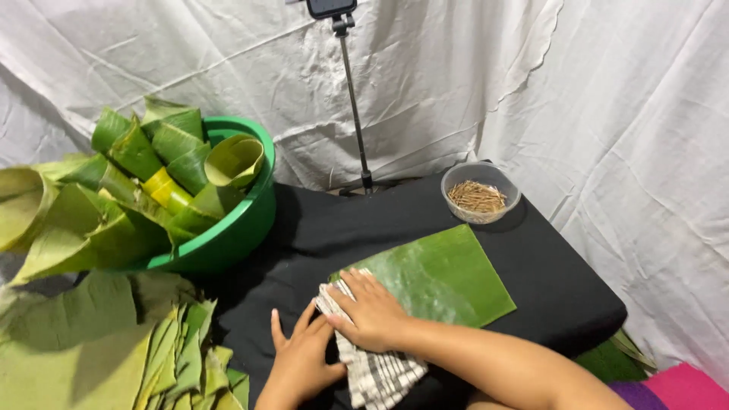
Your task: Cleaning banana leaves with a cloth and folding them into cones secured with small wooden sticks.
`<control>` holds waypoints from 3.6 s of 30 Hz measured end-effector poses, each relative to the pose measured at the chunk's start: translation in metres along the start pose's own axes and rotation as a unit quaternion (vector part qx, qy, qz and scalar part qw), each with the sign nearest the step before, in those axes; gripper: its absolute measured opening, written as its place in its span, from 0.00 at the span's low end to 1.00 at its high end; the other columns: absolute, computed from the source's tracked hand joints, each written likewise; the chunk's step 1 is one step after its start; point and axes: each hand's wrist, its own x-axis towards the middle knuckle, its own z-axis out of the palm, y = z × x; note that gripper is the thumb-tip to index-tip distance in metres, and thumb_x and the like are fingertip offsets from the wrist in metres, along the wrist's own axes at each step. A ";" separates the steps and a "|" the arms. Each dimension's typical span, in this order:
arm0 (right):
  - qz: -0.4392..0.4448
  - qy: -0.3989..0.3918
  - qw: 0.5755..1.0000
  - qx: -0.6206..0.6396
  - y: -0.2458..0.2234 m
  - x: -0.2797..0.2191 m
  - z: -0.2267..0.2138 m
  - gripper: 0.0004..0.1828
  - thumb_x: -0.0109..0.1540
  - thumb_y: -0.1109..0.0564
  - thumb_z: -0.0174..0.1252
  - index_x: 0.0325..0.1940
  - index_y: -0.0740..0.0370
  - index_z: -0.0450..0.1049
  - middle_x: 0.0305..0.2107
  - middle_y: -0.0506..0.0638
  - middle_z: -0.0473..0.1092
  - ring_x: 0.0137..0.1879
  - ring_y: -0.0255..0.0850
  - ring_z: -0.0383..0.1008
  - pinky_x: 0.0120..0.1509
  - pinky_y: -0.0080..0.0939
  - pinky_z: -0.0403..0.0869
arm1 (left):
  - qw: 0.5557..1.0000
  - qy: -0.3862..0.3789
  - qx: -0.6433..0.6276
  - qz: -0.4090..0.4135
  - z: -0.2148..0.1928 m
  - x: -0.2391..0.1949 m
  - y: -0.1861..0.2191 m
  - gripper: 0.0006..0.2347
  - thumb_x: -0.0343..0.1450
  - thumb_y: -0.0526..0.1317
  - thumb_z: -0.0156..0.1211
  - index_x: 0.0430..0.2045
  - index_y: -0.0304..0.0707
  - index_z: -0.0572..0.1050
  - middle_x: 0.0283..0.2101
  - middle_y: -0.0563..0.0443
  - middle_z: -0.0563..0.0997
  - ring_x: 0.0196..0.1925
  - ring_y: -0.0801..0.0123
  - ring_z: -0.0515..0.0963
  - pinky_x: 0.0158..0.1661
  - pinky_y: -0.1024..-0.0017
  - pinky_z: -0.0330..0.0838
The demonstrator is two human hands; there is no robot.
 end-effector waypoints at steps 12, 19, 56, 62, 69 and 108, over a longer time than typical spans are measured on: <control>0.006 -0.058 0.997 -0.053 0.132 -0.038 -0.078 0.34 0.63 0.44 0.46 0.74 0.48 0.62 0.73 0.50 0.55 0.80 0.48 0.47 0.81 0.54 0.44 | 0.998 -0.050 0.003 -0.033 -0.022 0.000 0.014 0.34 0.56 0.63 0.76 0.55 0.55 0.74 0.70 0.72 0.64 0.80 0.69 0.45 0.69 0.25 0.14; 0.066 0.014 0.997 -0.037 0.211 -0.105 -0.127 0.34 0.52 0.63 0.51 0.64 0.52 0.73 0.67 0.47 0.67 0.73 0.45 0.63 0.75 0.44 0.62 | 1.000 -0.001 0.015 -0.022 -0.002 -0.003 0.011 0.32 0.57 0.64 0.72 0.52 0.52 0.75 0.68 0.70 0.66 0.78 0.66 0.48 0.70 0.27 0.16; 0.300 0.160 0.932 0.125 0.099 -0.036 -0.199 0.15 0.61 0.58 0.61 0.52 0.60 0.80 0.37 0.52 0.78 0.38 0.41 0.78 0.43 0.39 0.76 | 0.610 0.099 -0.772 -0.150 -0.037 -0.018 0.040 0.19 0.72 0.35 0.51 0.57 0.24 0.72 0.53 0.31 0.81 0.50 0.51 0.80 0.50 0.59 0.72; 0.316 0.154 0.934 -0.060 0.096 -0.037 -0.131 0.14 0.61 0.51 0.57 0.48 0.50 0.83 0.32 0.49 0.77 0.33 0.47 0.77 0.41 0.47 0.76 | 0.680 -0.085 -0.704 -0.186 -0.010 -0.010 0.032 0.26 0.72 0.31 0.52 0.67 0.42 0.58 0.37 0.34 0.81 0.31 0.61 0.81 0.30 0.71 0.79; 0.321 0.239 0.737 0.545 0.090 -0.054 -0.070 0.24 0.65 0.51 0.54 0.54 0.75 0.77 0.44 0.67 0.77 0.44 0.49 0.78 0.49 0.42 0.78 | 0.639 -0.164 -0.714 -0.234 -0.011 -0.012 0.050 0.20 0.71 0.37 0.58 0.58 0.30 0.67 0.44 0.37 0.79 0.37 0.59 0.83 0.36 0.68 0.81; 0.048 -0.051 0.799 0.597 0.022 -0.081 -0.106 0.22 0.57 0.61 0.46 0.50 0.73 0.79 0.40 0.53 0.78 0.42 0.37 0.72 0.47 0.36 0.68 | 0.880 -0.041 -0.470 0.056 -0.036 -0.034 0.070 0.36 0.56 0.35 0.68 0.64 0.50 0.66 0.48 0.52 0.87 0.47 0.68 0.87 0.47 0.75 0.80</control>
